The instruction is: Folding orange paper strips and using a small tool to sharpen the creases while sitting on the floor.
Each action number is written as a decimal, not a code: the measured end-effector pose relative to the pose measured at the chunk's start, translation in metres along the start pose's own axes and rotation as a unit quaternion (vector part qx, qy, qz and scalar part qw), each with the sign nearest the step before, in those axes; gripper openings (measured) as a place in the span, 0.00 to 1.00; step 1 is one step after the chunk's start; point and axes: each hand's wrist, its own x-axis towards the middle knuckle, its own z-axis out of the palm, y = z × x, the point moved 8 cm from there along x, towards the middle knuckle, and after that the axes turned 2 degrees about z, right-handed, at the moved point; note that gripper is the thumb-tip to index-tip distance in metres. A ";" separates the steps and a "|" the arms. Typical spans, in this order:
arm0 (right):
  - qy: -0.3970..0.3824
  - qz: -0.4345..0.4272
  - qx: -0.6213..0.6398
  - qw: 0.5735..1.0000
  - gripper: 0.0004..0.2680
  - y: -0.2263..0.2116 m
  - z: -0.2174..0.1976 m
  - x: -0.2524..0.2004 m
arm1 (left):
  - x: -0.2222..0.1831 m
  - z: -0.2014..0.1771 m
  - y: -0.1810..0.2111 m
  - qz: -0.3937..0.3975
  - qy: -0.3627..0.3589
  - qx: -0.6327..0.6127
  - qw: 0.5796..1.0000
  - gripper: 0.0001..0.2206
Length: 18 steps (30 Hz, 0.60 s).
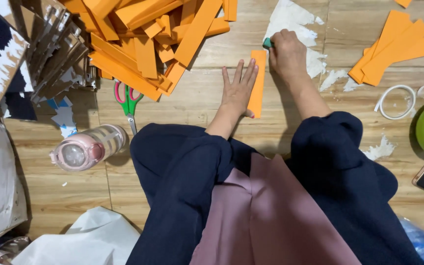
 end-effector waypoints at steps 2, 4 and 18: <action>0.007 0.028 0.109 0.994 0.05 -0.003 -0.014 -0.006 | 0.002 0.003 0.000 -0.006 -0.011 0.010 1.000 0.62; -0.028 0.023 0.125 0.992 0.03 -0.022 -0.024 -0.028 | 0.003 0.005 -0.001 -0.007 -0.014 0.016 1.000 0.62; -0.155 0.063 0.204 0.965 0.03 -0.067 -0.060 -0.118 | 0.005 0.005 0.001 -0.022 -0.012 0.035 0.999 0.63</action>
